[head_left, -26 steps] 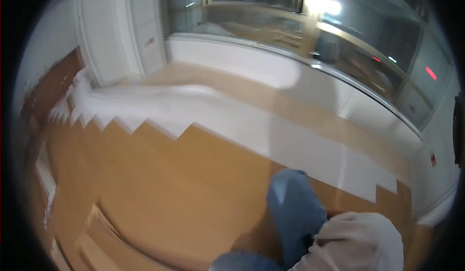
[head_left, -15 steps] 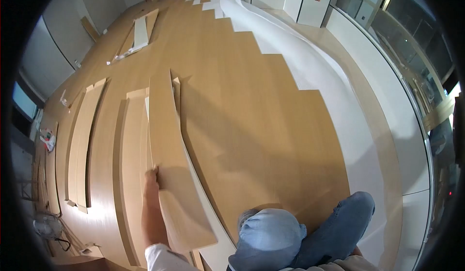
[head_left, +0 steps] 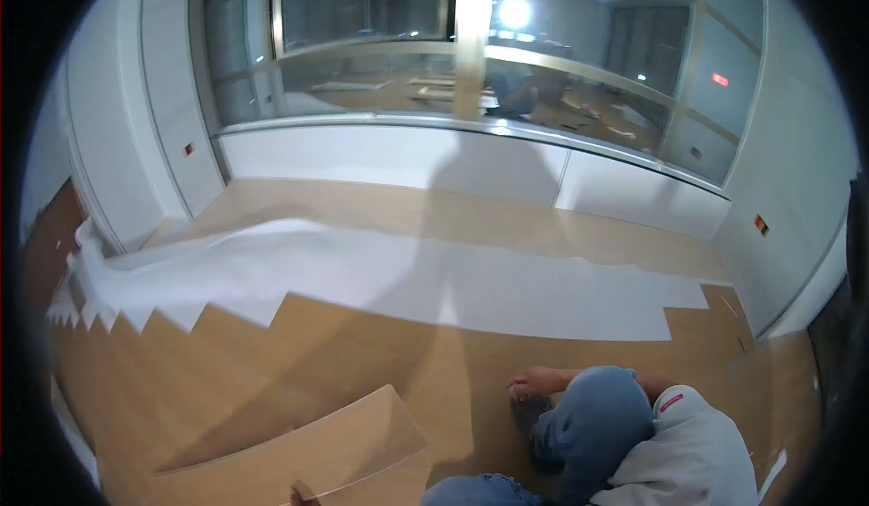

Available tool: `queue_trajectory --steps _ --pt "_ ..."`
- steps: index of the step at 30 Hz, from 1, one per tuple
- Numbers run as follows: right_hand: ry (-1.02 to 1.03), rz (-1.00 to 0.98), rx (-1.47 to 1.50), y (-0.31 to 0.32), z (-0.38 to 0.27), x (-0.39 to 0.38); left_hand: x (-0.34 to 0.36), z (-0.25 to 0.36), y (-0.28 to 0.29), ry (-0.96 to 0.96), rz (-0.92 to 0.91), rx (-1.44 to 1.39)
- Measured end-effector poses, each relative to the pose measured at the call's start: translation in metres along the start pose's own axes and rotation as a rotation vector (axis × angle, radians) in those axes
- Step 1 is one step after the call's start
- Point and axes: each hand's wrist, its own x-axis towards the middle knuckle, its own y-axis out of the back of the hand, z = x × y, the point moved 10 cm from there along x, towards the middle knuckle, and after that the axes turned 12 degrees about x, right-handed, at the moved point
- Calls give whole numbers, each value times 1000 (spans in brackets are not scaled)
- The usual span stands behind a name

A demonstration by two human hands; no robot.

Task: The person positions and secures wooden tiles onto a floor surface by hand and using a hammer.

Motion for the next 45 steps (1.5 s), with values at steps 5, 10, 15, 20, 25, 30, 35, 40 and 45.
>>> queue_trajectory --steps 5,10,15,20,25,30,35,40,45 --pt "-2 202 270 21 61 -116 -68 32 -136 273 -253 -605" --pt "43 360 652 44 89 -199 -105 64 -200 331 -573 -644" --pt "103 477 744 90 77 -207 -130 142 -258 398 -648 -643" --pt "104 23 239 84 50 -136 -173 237 -350 267 -732 -552" --pt "456 -215 276 82 -64 -67 -262 351 -479 127 -879 -522" --pt "1008 -206 453 130 -219 -89 -308 362 -589 222 -1071 -577" --pt "627 -32 584 204 -190 -103 -379 350 -687 328 -1126 -583" --pt "696 228 1027 282 -93 -118 -465 304 -737 700 -1603 -522" --pt "636 369 1242 325 7 -148 -430 364 -774 -507 -1153 822"
